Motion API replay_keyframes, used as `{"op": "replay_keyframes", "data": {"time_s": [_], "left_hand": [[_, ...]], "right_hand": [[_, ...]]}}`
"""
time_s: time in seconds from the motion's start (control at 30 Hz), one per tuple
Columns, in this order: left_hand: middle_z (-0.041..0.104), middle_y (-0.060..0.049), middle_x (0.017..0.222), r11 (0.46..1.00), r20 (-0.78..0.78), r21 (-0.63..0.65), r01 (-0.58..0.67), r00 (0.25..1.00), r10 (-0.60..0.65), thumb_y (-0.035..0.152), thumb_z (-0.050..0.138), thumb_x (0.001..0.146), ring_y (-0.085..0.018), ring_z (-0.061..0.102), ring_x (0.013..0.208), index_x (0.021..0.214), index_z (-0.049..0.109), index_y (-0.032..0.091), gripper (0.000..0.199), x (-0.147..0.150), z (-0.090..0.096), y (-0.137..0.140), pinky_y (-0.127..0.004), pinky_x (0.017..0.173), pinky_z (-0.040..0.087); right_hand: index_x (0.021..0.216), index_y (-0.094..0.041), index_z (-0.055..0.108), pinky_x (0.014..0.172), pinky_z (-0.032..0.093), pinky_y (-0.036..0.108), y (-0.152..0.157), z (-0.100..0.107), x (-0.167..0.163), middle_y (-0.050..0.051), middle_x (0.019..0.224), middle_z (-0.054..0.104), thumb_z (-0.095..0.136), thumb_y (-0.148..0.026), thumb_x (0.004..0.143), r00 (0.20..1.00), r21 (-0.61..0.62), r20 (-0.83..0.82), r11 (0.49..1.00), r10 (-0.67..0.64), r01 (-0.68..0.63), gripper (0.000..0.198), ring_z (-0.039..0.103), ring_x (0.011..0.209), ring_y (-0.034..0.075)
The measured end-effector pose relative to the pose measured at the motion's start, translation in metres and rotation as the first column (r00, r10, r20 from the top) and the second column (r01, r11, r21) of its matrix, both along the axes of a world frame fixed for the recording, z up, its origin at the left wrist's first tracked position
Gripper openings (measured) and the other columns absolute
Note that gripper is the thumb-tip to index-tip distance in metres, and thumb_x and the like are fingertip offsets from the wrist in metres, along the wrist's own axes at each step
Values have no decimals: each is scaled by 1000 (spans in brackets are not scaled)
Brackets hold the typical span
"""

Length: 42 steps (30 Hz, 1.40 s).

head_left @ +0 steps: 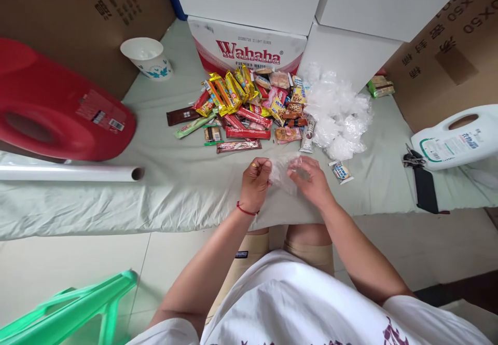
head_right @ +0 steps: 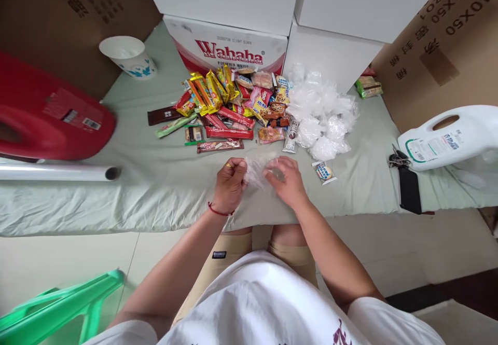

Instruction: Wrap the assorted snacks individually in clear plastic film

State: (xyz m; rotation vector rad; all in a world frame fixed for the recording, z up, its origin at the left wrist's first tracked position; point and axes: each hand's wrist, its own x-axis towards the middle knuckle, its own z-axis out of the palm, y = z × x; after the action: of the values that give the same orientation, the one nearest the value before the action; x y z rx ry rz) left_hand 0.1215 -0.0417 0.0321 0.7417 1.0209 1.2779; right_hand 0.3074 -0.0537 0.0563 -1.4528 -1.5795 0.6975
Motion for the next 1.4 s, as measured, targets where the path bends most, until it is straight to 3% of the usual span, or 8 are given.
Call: {"op": "replay_keyframes", "data": {"time_s": [0.1,0.23,0.4,0.57,0.67,0.93,1.07,1.4], "left_hand": [[56,5,69,990,16,-18,141,990,-141,53,91,65,-8,49,53,89,66,20,48,-21,-1,11,-22,49,39],[64,2,80,996,-114,-92,-6,993,-5,49,97,57,-12,62,70,87,65,19,53,-46,1,13,-23,61,47],[73,-8,101,905,225,-314,287,949,-223,83,79,67,-24,74,88,98,68,20,71,-10,20,-24,-32,68,57],[71,0,83,917,477,-282,282,870,-121,57,97,60,-12,67,70,90,69,18,57,33,25,-39,-24,64,52],[62,6,67,942,412,-285,178,910,-47,39,103,52,-7,56,56,79,66,17,51,25,24,-33,-21,55,47],[56,8,62,949,150,-224,222,970,-192,36,105,45,-4,46,48,73,58,18,58,-39,31,-15,-17,41,36],[49,11,58,939,60,-240,247,969,-240,40,104,47,-3,38,42,73,56,19,59,-62,28,-8,-18,37,29],[38,9,48,984,-338,-171,-57,941,-4,48,79,76,-8,30,42,73,62,21,32,-84,-4,1,-23,39,21]], "right_hand": [[84,-24,69,83,57,38,15,1,-1,3,89,72,74,-57,86,961,-114,-268,993,-68,39,33,67,86,21],[81,-24,61,41,32,24,19,11,-1,-7,59,53,77,-56,81,848,-273,-499,961,-178,41,36,41,45,10],[79,-24,56,38,25,22,-2,13,-33,-10,54,49,78,-55,82,753,-252,-600,957,-272,145,38,33,40,7],[82,-24,57,39,28,21,-24,11,-54,-10,56,49,79,-57,81,659,-309,-717,951,-227,-9,40,35,41,7],[79,-24,55,37,27,20,-23,15,-33,-10,57,48,83,-57,77,660,-295,-687,946,-305,131,43,34,42,6],[77,-23,58,36,24,20,-19,14,39,-10,56,48,89,-59,67,682,-300,-572,891,-455,342,49,35,43,6],[77,-21,63,38,25,21,-22,3,54,-8,56,48,89,-60,68,703,-315,-540,886,-463,341,47,35,45,6],[79,-19,73,47,29,24,-19,-28,67,-6,60,52,83,-62,69,832,-368,-388,894,-397,255,46,37,53,10]]}}
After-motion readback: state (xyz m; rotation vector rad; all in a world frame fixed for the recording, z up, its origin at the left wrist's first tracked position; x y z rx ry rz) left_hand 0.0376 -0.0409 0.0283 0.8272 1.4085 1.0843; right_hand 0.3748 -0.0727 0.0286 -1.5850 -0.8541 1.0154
